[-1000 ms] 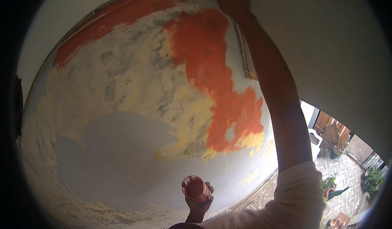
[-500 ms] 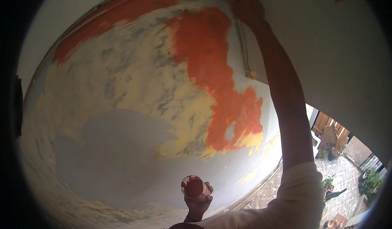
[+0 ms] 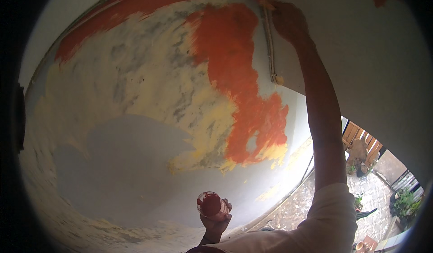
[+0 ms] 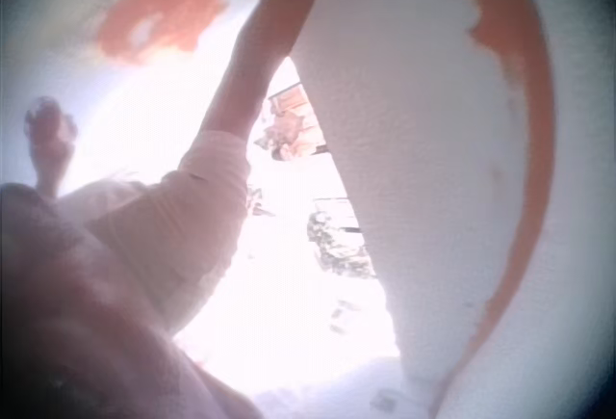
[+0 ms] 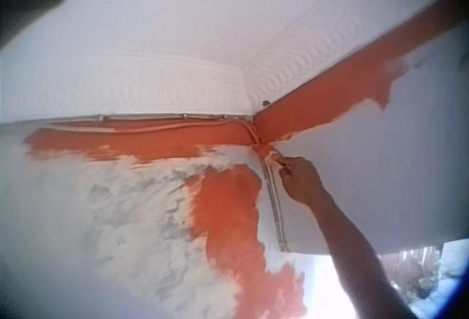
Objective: The person paints a ceiling with red paint using a brush and a small container. They repeatedly dip the brush into the container and apply paint to the ceiling surface in broad strokes.
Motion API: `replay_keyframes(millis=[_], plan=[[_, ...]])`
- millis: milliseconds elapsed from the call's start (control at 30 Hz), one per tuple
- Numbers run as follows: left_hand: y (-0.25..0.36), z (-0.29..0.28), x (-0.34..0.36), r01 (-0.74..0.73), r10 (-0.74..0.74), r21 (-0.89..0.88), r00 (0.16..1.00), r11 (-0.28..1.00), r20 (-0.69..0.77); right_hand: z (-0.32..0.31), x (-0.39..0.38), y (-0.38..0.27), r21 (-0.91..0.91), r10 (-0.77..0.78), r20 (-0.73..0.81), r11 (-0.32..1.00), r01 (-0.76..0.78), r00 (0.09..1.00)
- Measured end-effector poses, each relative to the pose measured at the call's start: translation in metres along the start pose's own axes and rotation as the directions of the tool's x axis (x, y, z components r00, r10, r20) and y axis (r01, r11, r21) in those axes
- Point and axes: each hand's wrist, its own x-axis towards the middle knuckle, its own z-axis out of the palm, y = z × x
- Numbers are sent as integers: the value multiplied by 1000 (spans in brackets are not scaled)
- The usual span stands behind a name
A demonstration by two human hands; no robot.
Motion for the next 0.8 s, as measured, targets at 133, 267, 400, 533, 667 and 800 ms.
replay_keyframes(millis=[133,267,400,533,667,800], plan=[[2,-2,6,24,-22,-34,999,999,39,-3,25,2,118,-197,-191,968,222,962],[-1,4,11,50,-45,-91,997,995,56,18,56,11,123,-204,-165,966,226,965],[-5,-8,5,38,-32,-122,998,992,51,28,14,-2,23,-68,-34,997,69,997],[-1,-11,11,51,-45,-108,998,993,52,23,-15,-26,423,160,-9,895,-141,987],[0,-14,13,29,-21,-115,997,993,70,33,-17,-71,596,83,25,799,-82,996],[5,-15,3,11,3,-125,994,992,109,54,-25,-125,494,-253,-333,773,397,908]])
